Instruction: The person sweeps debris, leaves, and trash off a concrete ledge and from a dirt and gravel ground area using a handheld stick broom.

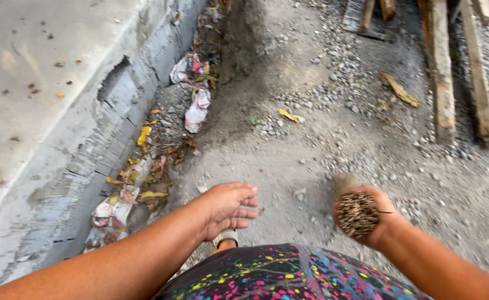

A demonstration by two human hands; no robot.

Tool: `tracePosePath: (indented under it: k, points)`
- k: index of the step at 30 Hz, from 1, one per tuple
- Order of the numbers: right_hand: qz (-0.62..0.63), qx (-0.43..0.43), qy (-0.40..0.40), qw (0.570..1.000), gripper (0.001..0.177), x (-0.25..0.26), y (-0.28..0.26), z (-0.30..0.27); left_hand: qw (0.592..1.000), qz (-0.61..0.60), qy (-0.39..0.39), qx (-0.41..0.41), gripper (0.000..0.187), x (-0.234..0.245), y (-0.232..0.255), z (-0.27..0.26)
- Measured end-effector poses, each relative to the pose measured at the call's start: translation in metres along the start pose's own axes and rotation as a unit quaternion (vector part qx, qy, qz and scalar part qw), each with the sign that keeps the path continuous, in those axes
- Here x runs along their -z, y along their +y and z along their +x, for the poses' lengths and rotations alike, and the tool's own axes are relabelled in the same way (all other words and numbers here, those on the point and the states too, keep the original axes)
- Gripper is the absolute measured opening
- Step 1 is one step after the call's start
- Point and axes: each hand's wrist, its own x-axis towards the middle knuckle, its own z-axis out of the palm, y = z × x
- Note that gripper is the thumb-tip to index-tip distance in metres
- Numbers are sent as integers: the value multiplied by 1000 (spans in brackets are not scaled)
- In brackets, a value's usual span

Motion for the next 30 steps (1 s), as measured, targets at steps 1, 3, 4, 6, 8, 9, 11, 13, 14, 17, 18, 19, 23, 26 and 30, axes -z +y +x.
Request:
tracePosePath:
  k: [1,3,4,6,8,9,11,13,14,17,18,19,23,26,30]
  points:
    - [-15,-51,-75,996,24,-27,2,7,1000,2,18,16,44,11,5,2]
    - [-157,-81,-70,982,30,-81,20,10,999,6,34,31,43,21,17,14]
    - [-176,-117,-123,970,33,-105,23,6,998,10,36,44,40,25,23,20]
    - [-191,-149,-176,954,36,-142,17,-6,998,18,35,56,37,26,38,36]
    - [-255,-150,-271,916,41,-164,1,-18,997,-19,-55,52,35,20,58,55]
    - [-250,-146,-268,919,41,-168,-11,-24,997,-13,-61,54,35,19,68,60]
    - [-279,-139,-239,920,43,-173,-31,-36,995,-24,-83,42,33,20,93,63]
    - [-318,-108,-189,923,41,-170,-45,-48,995,-6,-97,38,32,8,112,63]
    - [-358,-77,-139,920,40,-167,-55,-52,994,10,-109,31,31,-2,122,65]
    - [-219,-64,-144,963,40,-152,-75,-54,996,21,-82,9,33,-27,145,69]
    - [-224,-66,-150,961,40,-147,-84,-51,997,17,-75,6,33,-29,149,70]
    - [-176,-31,-107,978,34,-141,-94,-46,997,14,-82,2,36,-30,153,72]
    - [-81,5,-38,996,20,-142,-128,3,1000,-7,-25,0,41,6,163,80]
    - [-136,-31,-24,990,20,-172,-148,59,998,-32,46,-7,41,33,164,84]
    - [-234,-41,-98,967,24,-215,-158,108,995,-69,78,2,41,39,167,86]
